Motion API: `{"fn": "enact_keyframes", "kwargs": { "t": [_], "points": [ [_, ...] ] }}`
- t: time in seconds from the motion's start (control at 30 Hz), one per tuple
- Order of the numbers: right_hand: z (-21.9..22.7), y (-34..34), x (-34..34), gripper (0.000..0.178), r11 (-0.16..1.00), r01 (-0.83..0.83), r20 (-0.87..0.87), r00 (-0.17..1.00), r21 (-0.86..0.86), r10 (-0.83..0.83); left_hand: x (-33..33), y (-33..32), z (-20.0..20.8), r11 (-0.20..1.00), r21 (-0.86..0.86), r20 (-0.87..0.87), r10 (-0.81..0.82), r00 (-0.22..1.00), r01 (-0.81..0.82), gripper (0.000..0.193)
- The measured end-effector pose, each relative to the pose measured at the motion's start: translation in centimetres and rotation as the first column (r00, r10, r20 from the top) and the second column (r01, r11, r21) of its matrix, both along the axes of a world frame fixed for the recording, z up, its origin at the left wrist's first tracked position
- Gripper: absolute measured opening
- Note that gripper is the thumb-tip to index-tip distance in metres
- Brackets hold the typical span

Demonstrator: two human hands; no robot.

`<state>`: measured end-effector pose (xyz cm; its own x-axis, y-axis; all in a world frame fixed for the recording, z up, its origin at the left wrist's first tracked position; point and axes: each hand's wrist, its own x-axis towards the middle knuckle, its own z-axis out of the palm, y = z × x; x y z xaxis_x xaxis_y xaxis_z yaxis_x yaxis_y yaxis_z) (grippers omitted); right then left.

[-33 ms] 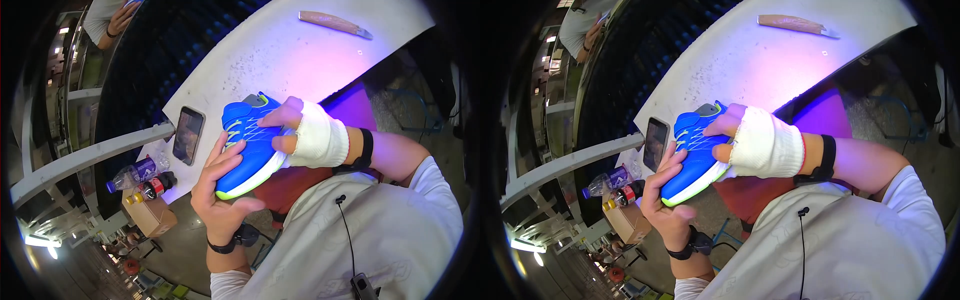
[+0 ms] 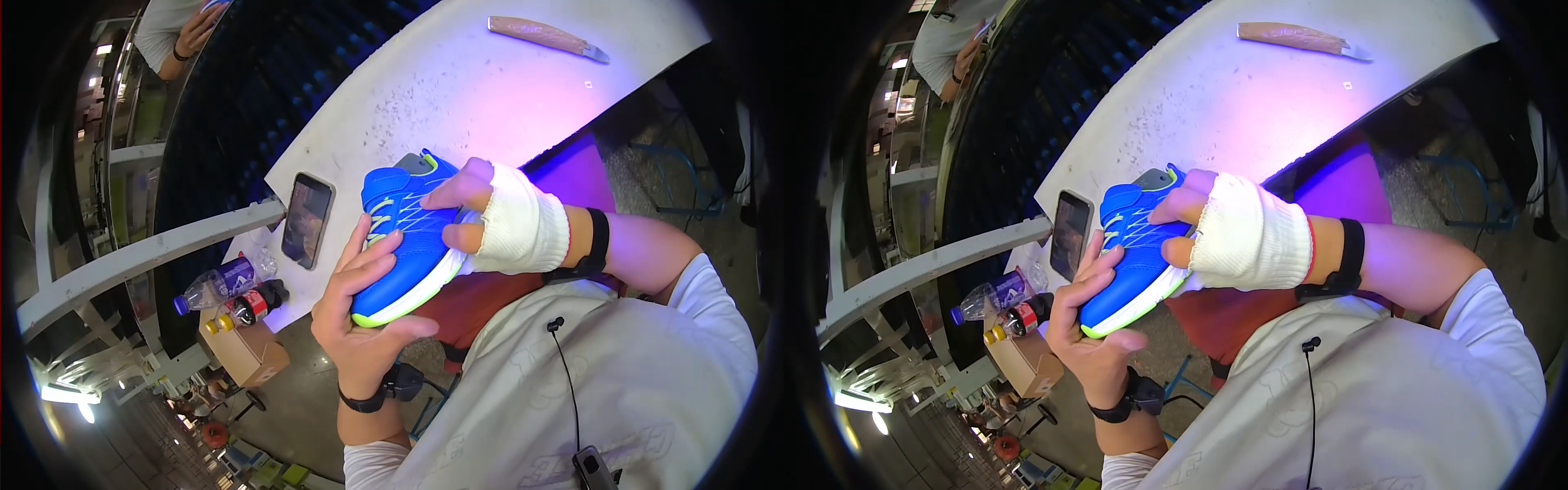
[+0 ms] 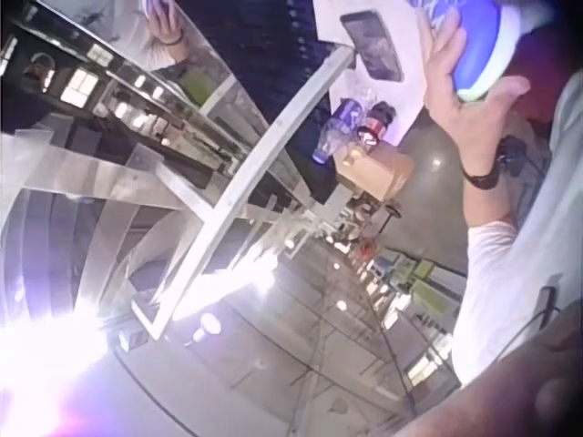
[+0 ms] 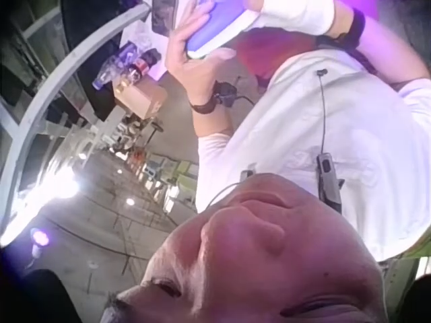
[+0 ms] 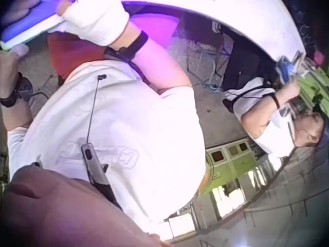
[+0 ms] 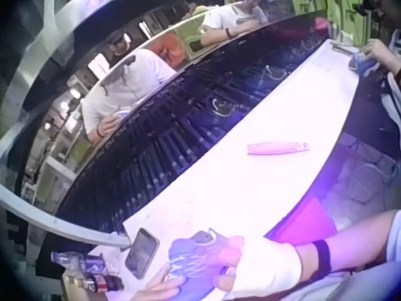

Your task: The worker is in a shoe manufacturing facility, assembling athletic shoes on a production line, using a handheld tool and their hands to secure soles and check the quality of blue and green shoes.

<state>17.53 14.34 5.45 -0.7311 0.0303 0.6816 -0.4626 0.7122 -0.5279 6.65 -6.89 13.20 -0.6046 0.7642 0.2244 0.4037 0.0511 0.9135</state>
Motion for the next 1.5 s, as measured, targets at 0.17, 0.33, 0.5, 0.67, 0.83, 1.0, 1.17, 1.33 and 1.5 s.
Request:
{"fn": "enact_keyframes", "kwargs": {
  "t": [0.17,0.33,0.5,0.67,0.83,1.0,1.17,1.33,1.5],
  "points": [
    [0.8,0.1,0.0,0.028,1.0,-0.008,0.137,0.991,0.022,0.005,0.2,-1.0,-1.1,0.998,0.027,0.02,0.065,0.998,-0.065,0.05],
    [-1.4,-0.2,-1.2,0.026,0.999,0.041,0.032,0.999,0.029,-0.041,-0.6,-3.2,-2.7,0.992,0.065,0.123,0.097,0.988,-0.105,0.03],
    [-4.3,-2.4,-2.2,0.041,0.996,0.037,0.011,0.999,-0.076,-0.036,-1.6,-3.6,-0.2,0.98,-0.196,0.503,0.133,0.854,-0.037,0.075],
    [-4.8,-3.4,-2.3,0.03,0.997,0.055,-0.044,0.998,0.056,-0.053,-1.8,-2.3,-0.8,0.778,-0.627,0.09,0.129,0.988,-0.044,0.099],
    [-4.8,-3.8,-2.7,0.025,0.989,0.076,-0.12,0.991,0.124,-0.061,-0.2,-1.6,-1.6,0.671,-0.712,-0.123,0.173,0.977,-0.208,0.1],
    [-4.7,-3.1,-1.8,0.031,0.973,0.103,-0.109,0.991,0.205,-0.082,-1.8,-2.4,-1.0,0.79,-0.613,0.049,0.076,0.996,-0.03,0.106],
    [-2.3,-0.9,0.9,0.055,0.947,0.208,0.256,0.956,-0.245,-0.144,-0.8,-2.9,1.3,0.942,-0.335,-0.057,0.001,0.998,-0.02,0.071],
    [6.3,4.0,3.4,0.084,0.941,-0.081,0.1,0.988,-0.328,0.12,3.0,4.4,-3.0,0.994,-0.083,-0.377,-0.094,0.921,0.068,0.069],
    [6.4,4.8,3.5,0.074,0.962,-0.111,0.166,0.974,-0.248,0.156,7.1,5.0,-9.5,0.983,0.07,-0.337,0.182,0.924,-0.168,0.069]
  ]
}}
